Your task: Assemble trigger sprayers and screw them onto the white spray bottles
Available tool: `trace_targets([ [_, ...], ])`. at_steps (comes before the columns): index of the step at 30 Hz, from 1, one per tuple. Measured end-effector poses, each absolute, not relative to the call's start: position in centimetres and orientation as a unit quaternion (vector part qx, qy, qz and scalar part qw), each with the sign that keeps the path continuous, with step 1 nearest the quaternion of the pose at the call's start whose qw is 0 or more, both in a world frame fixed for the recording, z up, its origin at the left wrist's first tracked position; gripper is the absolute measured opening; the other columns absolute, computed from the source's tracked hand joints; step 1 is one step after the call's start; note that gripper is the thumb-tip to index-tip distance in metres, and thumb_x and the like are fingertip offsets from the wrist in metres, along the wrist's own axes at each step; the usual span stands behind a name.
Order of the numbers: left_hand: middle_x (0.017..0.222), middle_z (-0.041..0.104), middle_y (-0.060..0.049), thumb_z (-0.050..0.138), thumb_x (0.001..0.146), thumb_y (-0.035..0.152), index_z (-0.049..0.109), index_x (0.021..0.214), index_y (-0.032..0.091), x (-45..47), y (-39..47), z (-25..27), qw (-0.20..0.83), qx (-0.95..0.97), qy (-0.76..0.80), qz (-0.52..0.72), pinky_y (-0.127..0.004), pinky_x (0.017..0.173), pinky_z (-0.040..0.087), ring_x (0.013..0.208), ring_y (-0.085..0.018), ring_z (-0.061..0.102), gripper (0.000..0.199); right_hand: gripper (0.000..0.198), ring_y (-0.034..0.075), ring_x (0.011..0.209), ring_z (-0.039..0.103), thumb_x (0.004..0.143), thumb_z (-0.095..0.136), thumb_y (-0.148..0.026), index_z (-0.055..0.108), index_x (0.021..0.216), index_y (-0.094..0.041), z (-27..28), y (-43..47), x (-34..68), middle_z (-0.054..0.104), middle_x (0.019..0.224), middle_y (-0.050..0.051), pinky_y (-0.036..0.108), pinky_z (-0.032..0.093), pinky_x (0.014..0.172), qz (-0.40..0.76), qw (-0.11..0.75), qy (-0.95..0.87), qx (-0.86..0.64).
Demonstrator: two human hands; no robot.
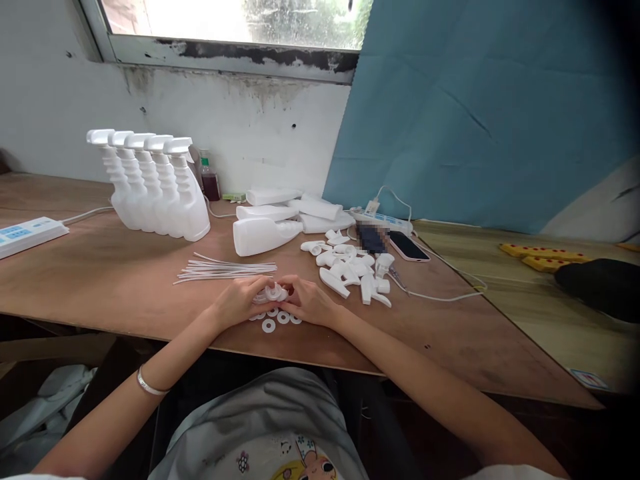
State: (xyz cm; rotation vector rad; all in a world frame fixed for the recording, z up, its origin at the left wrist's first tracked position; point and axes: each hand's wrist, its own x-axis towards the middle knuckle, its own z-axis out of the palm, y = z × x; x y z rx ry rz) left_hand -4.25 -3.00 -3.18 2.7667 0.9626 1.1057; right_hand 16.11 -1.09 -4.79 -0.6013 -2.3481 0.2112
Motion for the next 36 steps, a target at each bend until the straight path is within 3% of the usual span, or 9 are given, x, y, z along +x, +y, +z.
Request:
trace_targets([
  [5,0.080,0.058,-0.005,0.054,0.080,0.035,0.050,0.090,0.015,-4.05,-3.04,-2.97,0.017,0.891,0.306,0.336,-0.023,0.062,0.045,0.068,-0.013,0.056,0.022,0.037,0.016,0.077,0.059,0.078,0.057,-0.024,0.043,0.112,-0.019,-4.56,-1.14,15.99,0.059,0.098,0.007,0.030,0.050,0.070,0.098,0.349,-0.904,-0.225],
  [11,0.076,0.055,-0.002,0.053,0.081,0.033,0.046,0.081,0.017,-4.07,-3.04,-3.17,0.025,0.883,0.316,0.346,-0.023,0.061,0.045,0.064,-0.012,0.054,0.018,0.041,0.017,0.083,0.058,0.079,0.057,-0.021,0.044,0.117,-0.019,-4.38,-1.12,15.88,0.058,0.098,0.008,0.031,0.050,0.074,0.110,0.350,-0.905,-0.217],
  [36,0.084,0.062,-0.005,0.050,0.081,0.036,0.053,0.090,0.016,-3.76,-3.22,-2.78,-0.010,0.875,0.380,0.301,-0.024,0.061,0.043,0.071,-0.017,0.060,0.022,0.034,0.015,0.077,0.058,0.080,0.055,-0.025,0.045,0.111,-0.019,-4.47,-1.31,15.62,0.057,0.093,0.006,0.028,0.050,0.070,0.101,0.357,-0.899,-0.233],
])
